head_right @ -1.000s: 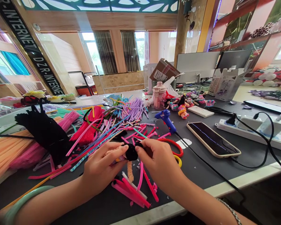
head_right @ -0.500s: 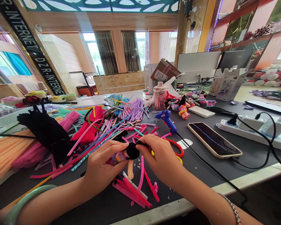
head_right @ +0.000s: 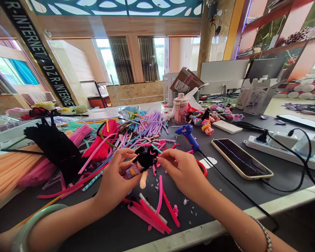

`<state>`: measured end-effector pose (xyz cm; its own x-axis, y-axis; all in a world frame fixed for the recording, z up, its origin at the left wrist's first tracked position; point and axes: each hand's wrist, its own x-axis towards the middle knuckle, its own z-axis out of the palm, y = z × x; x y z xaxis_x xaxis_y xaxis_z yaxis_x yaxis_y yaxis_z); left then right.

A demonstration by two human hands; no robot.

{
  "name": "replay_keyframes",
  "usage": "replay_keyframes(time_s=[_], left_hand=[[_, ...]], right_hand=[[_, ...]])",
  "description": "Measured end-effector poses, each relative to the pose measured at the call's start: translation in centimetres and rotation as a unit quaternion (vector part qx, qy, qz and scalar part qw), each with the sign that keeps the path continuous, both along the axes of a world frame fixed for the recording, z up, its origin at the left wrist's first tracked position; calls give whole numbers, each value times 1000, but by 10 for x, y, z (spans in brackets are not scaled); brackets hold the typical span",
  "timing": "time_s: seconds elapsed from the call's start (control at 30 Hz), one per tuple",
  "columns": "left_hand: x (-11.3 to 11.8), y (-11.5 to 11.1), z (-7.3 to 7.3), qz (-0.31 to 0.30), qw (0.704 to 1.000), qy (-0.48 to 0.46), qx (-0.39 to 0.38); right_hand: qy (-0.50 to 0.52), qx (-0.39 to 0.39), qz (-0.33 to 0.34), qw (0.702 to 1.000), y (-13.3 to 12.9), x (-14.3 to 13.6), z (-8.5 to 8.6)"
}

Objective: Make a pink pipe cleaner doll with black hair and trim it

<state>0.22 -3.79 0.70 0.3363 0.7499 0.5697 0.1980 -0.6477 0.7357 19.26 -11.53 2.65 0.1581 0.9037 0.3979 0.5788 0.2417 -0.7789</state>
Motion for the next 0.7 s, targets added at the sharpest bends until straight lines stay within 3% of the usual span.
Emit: replay_keyframes(time_s=[0.17, 0.3, 0.4, 0.57, 0.7], left_hand=[[0, -3, 3, -35, 999, -5, 2], [1, -5, 3, -59, 998, -9, 1], [3, -1, 1, -64, 996, -41, -50], [7, 9, 5, -82, 968, -158, -178], [7, 9, 11, -80, 945, -176, -265]], right_hand=[[16, -40, 83, 996, -4, -13, 4], [81, -36, 91, 992, -6, -17, 5], [141, -18, 87, 986, -6, -13, 8], [236, 69, 8, 969, -6, 11, 19], [218, 106, -79, 967, -3, 28, 21]])
